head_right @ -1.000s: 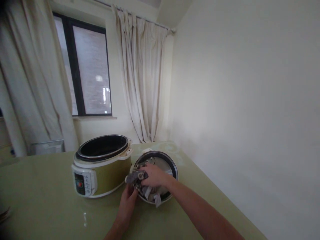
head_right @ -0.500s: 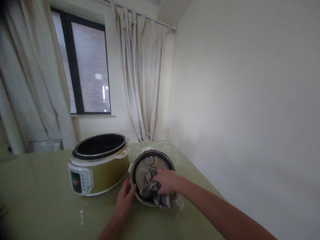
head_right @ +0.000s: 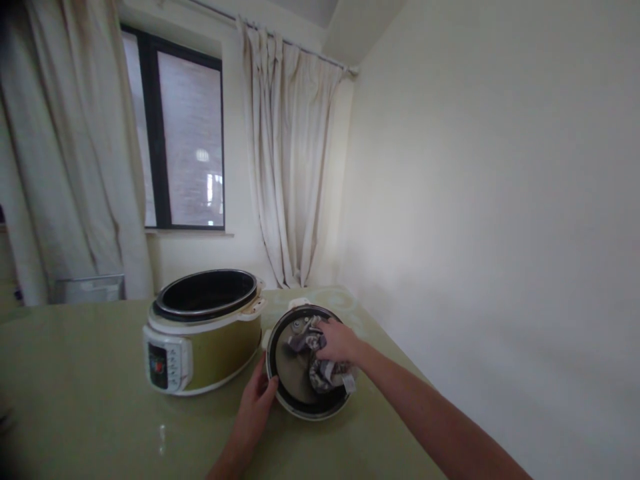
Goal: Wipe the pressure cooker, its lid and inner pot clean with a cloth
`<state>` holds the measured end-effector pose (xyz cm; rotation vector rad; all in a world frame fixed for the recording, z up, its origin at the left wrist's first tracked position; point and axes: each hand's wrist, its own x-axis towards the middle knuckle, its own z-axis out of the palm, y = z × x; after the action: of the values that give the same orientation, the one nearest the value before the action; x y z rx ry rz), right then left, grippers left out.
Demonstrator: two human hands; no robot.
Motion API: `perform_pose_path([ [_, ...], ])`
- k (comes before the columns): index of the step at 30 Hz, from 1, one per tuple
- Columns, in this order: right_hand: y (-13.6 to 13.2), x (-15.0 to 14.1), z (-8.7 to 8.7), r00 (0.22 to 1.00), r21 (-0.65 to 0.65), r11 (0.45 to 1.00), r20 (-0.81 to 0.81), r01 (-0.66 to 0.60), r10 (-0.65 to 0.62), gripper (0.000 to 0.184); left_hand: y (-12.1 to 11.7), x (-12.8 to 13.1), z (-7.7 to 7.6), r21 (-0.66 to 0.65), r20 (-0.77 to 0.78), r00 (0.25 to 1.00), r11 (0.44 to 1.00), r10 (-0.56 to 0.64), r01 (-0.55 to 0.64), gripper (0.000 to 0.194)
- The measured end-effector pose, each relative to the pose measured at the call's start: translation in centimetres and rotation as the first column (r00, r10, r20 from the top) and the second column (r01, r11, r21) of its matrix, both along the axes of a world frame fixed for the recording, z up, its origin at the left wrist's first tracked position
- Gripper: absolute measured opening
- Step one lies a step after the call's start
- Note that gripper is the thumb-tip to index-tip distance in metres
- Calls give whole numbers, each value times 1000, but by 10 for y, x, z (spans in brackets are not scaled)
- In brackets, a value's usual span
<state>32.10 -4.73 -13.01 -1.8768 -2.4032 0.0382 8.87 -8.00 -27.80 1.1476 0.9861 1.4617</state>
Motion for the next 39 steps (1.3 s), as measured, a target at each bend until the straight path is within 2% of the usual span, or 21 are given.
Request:
perform_pose_path([
  [4,1,-3,-2,996,-89,994,-69,-56,50,77,-3,0,2,28,-19,1000,999,16,-16,80],
  [7,-7,-10,1,986,-166,979,-132,-120,98,65,-3,1,2,56,-29,1000,998,5,-3,75],
  [11,-16,-34,-3,960,-277,927,-190,-252,204,48,-1,2,-2,36,11,998,997,-68,67,78],
  [13,-15,-50,-7,954,-223,935,-185,-276,237,47,1,2,-5,29,39,994,995,-98,97,83],
  [16,-8,-69,-11,964,-75,969,-146,-234,222,53,1,2,-6,19,15,996,996,-91,90,87],
  [20,1,-69,-6,982,39,985,-86,-167,169,57,-1,4,-3,37,-61,998,999,-16,18,80],
  [23,2,-54,0,987,30,988,-42,-153,155,54,-3,6,0,36,-38,999,999,9,-8,79],
  [28,4,-23,6,997,-134,989,50,-57,64,42,-3,6,1,-4,-7,998,998,57,-57,78],
  [31,10,-12,8,997,-101,995,78,-7,15,39,-1,5,1,1,-9,999,999,46,-46,79],
  [36,19,-17,10,998,-15,1000,61,4,-3,45,-2,3,4,10,-46,999,1000,14,-14,83],
  [39,18,-36,11,995,2,997,48,-82,81,49,-1,3,5,26,-41,999,999,23,-22,82],
])
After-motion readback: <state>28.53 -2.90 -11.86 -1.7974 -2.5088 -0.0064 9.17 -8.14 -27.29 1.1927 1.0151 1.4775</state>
